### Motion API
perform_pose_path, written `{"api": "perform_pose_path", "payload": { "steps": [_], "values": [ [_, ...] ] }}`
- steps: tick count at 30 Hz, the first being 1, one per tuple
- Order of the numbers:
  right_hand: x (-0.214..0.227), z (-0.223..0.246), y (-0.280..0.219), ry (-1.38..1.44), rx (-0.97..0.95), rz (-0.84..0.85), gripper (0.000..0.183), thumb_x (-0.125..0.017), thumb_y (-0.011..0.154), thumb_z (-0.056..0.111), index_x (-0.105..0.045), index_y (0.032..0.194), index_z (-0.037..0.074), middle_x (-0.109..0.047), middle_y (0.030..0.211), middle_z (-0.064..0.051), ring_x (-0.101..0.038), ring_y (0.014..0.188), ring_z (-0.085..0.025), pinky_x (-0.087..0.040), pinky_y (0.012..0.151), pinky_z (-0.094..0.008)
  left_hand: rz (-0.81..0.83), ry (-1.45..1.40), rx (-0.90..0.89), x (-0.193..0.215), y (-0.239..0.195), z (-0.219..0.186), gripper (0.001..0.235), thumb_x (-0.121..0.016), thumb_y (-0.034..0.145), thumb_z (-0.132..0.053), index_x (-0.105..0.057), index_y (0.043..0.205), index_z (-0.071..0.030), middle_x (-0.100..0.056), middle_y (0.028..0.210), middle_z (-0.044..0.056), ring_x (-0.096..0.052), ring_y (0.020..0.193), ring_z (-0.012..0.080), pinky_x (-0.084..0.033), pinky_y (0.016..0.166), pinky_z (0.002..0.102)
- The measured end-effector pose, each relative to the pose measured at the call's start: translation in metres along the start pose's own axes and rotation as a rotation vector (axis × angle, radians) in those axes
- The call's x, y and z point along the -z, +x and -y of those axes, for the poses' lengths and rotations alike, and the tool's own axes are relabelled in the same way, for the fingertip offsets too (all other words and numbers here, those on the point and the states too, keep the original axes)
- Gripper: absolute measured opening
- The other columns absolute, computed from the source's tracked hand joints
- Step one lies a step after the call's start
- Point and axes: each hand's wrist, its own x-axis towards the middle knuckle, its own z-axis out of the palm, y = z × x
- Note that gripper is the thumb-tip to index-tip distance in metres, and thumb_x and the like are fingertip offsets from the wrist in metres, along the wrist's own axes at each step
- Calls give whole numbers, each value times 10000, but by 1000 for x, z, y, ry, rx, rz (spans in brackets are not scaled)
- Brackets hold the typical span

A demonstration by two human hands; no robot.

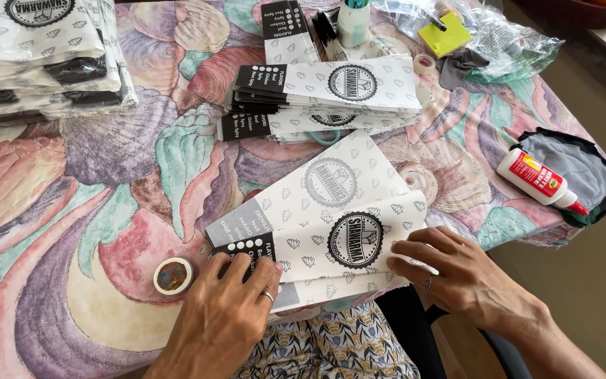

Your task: Folding and organizing printed paper shawarma wraps into stacks on a table.

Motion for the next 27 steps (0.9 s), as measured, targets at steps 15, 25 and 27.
{"api": "perform_pose_path", "payload": {
  "steps": [15,25,27],
  "values": [
    [-2,-7,-9,-17,24,21,234,-562,969,5,-614,1188,-61,-653,1119,-192,-660,968,-360,-599,720,-420,-45,-111,13,-20,-8,-11,264,-642,820,69,-706,1075,83,-693,1188,307,-701,1001,390,-606,843,437],
    [-10,-2,-3,-204,159,-28,191,-637,979,30,-601,1085,-125,-661,1025,-254,-701,915,-385,-644,774,-436,-65,45,-41,-25,-7,-16,299,-527,895,12,-689,1139,73,-692,1174,293,-681,962,424,-590,829,460],
    [-10,-4,0,-215,161,-42,166,-631,980,24,-602,1077,-108,-655,1011,-236,-680,863,-349,-626,737,-419,-44,77,-60,-26,-8,-18,301,-532,910,21,-672,1168,86,-687,1179,312,-685,970,432,-594,842,476]
  ]
}}
